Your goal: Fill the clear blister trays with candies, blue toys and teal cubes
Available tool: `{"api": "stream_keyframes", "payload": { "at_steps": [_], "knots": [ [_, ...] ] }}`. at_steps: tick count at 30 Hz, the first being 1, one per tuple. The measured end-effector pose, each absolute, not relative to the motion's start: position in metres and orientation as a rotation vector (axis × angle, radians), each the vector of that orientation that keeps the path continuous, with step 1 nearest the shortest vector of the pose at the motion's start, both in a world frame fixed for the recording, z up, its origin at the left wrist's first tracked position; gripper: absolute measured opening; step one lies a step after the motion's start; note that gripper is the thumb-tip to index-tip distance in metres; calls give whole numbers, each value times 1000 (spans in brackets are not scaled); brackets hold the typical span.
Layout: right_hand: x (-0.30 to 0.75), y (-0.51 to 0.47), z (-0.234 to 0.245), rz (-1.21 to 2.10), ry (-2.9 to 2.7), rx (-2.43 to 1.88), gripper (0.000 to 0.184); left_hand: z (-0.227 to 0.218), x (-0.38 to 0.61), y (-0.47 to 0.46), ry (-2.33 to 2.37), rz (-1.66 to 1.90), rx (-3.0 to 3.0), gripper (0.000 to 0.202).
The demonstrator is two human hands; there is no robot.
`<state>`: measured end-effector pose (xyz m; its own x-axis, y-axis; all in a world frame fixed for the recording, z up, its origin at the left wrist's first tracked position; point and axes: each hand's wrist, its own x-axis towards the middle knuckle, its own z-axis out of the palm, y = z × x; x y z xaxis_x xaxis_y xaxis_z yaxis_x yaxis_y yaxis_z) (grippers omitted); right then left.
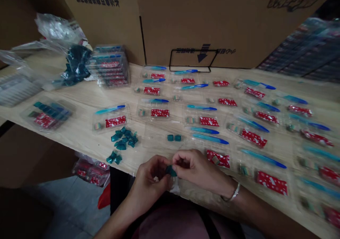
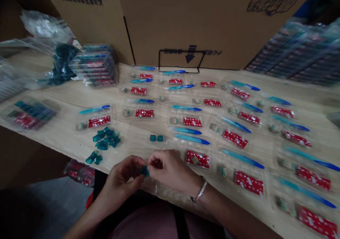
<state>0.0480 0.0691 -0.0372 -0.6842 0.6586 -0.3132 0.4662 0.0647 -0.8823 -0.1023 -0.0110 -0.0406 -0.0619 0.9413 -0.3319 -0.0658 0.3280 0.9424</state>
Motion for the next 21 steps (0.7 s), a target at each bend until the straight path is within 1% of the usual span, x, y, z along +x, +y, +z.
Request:
{"api": "stream_keyframes", "payload": {
  "at_steps": [4, 6, 8, 10, 11, 12, 14, 18, 21],
  "knots": [
    [52, 72, -34, 1961, -2018, -1086, 5, -40, -105, -9, 1244, 1030, 767, 15],
    [52, 74, -34, 2084, -1928, -1079, 4, -41, -105, -10, 1267, 1030, 794, 13],
    [50, 74, -36, 2303, -1696, -1049, 8, -43, -103, -13, 1378, 1077, 1006, 13],
    [48, 71, -42, 2533, -1317, -1010, 14, -45, -102, -15, 1471, 1161, 1349, 22],
    [47, 70, -46, 2593, -1139, -1006, 17, -47, -103, -16, 1478, 1191, 1507, 27],
    [46, 68, -49, 2611, -1007, -1016, 19, -48, -103, -16, 1467, 1205, 1616, 29],
    [44, 64, -52, 2566, -920, -1059, 21, -52, -106, -16, 1460, 1189, 1655, 26],
    [42, 62, -46, 2468, -1066, -1093, 24, -56, -108, -14, 1508, 1154, 1419, 14],
    [41, 61, -40, 2371, -1240, -1057, 27, -55, -105, -13, 1489, 1200, 1209, 10]
  ]
}}
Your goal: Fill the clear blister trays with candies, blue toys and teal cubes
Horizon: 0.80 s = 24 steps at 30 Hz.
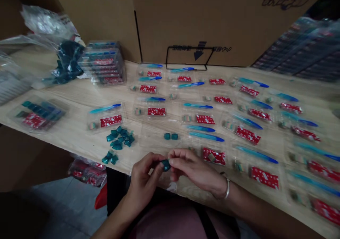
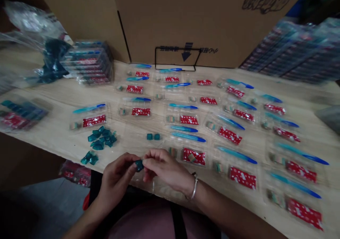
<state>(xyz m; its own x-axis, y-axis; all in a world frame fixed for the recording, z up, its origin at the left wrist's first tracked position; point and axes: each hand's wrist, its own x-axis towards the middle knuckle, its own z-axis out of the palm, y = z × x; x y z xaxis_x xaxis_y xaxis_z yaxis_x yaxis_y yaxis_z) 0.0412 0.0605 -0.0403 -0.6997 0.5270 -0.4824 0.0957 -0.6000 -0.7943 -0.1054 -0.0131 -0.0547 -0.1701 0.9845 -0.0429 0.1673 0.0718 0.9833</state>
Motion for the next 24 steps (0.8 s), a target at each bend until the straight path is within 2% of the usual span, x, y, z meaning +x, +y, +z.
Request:
{"api": "stream_keyframes", "payload": {
  "at_steps": [3, 6, 9, 11, 14, 18, 22, 24],
  "knots": [
    [43, 59, -39, 2168, -1446, -1013, 26, -51, -106, -11, 1458, 1227, 1050, 12],
    [42, 67, -40, 1922, -1724, -983, 17, -49, -116, -4, 1524, 1165, 1296, 10],
    [32, 92, -41, 1336, -2215, -903, 6, -57, -132, 6, 1739, 988, 1796, 17],
    [22, 111, -42, 913, -2520, -809, 8, -67, -139, 12, 1826, 848, 2007, 18],
    [8, 130, -44, 599, -2807, -695, 13, -79, -140, 16, 1827, 729, 2114, 12],
    [2, 134, -49, 625, -2839, -724, 14, -79, -134, 17, 1857, 654, 2117, 8],
    [9, 139, -62, 1123, -2533, -937, 3, -76, -135, 20, 1879, 650, 2062, 11],
    [13, 141, -67, 1327, -2344, -983, 4, -76, -136, 21, 1884, 652, 2064, 11]
  ]
}}
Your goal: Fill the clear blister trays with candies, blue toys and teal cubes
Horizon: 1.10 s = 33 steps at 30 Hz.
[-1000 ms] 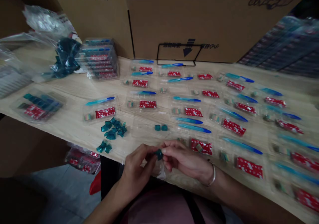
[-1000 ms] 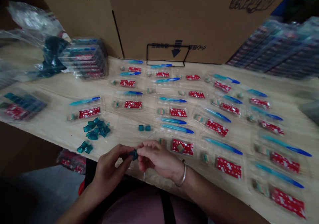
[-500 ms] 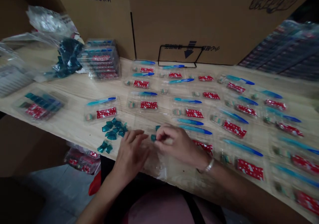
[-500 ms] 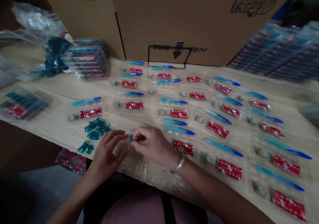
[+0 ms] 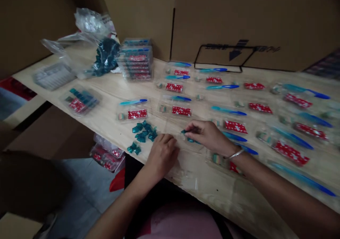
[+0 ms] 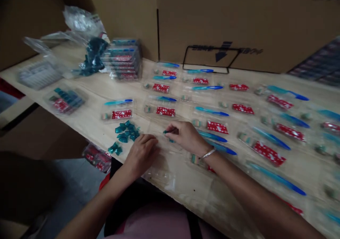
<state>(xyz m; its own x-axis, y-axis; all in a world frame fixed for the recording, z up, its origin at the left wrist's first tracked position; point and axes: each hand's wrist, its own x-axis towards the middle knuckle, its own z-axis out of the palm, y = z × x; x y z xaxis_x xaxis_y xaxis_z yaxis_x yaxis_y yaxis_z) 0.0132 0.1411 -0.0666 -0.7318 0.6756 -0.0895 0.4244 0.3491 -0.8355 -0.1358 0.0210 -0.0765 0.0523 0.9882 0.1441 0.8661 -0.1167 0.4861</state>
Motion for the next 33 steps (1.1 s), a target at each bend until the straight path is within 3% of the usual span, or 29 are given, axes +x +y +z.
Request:
{"api": "stream_keyframes", "payload": {
  "at_steps": [3, 8, 13, 17, 20, 26, 33],
  "knots": [
    [17, 140, -68, 1350, -2275, -933, 2, -78, -136, 21, 1902, 639, 2083, 9],
    [15, 138, -71, 969, -2531, -805, 8, -79, -136, 23, 1905, 600, 2100, 9],
    [17, 136, -67, 855, -2455, -799, 6, -77, -137, 22, 1868, 786, 2018, 10],
    [17, 122, -49, 1101, -2253, -691, 7, -68, -132, 22, 1717, 1300, 1412, 14],
    [19, 111, -41, 1194, -2191, -568, 10, -60, -126, 24, 1390, 1463, 828, 17],
    [34, 88, -40, 1124, -2230, -527, 14, -54, -112, 14, 1086, 1291, 391, 29],
    [41, 69, -42, 1018, -2303, -558, 11, -56, -107, -1, 1175, 1208, 451, 32]
  ]
}}
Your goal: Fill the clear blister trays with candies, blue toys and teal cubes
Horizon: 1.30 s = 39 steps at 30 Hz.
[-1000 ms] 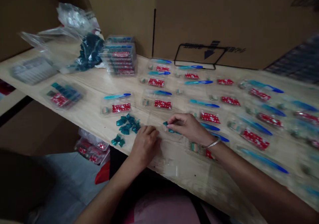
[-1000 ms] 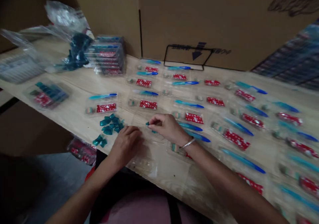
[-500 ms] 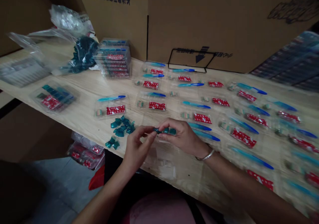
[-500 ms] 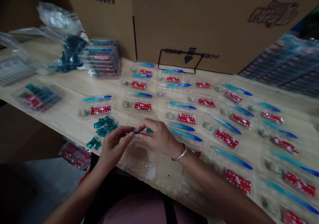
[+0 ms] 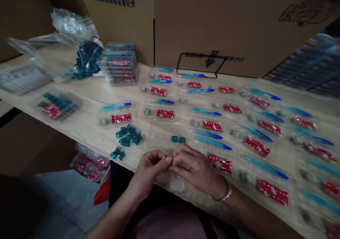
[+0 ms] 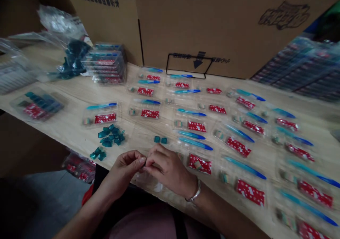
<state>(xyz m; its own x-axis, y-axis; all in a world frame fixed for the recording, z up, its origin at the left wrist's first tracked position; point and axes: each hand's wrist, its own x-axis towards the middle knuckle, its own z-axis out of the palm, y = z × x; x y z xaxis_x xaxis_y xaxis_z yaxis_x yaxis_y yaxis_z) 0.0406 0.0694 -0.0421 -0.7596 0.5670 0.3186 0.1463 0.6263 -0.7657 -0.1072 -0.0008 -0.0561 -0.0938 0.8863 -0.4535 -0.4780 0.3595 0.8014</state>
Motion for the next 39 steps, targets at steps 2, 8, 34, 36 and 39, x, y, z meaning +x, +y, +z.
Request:
{"api": "stream_keyframes", "payload": {
  "at_steps": [2, 8, 34, 36, 39],
  "knots": [
    [41, 69, -43, 990, -2301, -595, 11, -57, -107, -1, 1167, 1188, 418, 31],
    [40, 70, -42, 1037, -2219, -639, 8, -55, -105, 2, 1075, 1319, 341, 21],
    [44, 81, -31, 2500, -1722, -468, 33, -43, -107, -16, 980, 1263, 692, 23],
    [43, 88, -21, 2315, -1924, -505, 29, -37, -109, -14, 1066, 1250, 669, 24],
    [36, 105, -11, 1889, -2328, -603, 18, -33, -114, -3, 1249, 1226, 690, 24]
  ]
}}
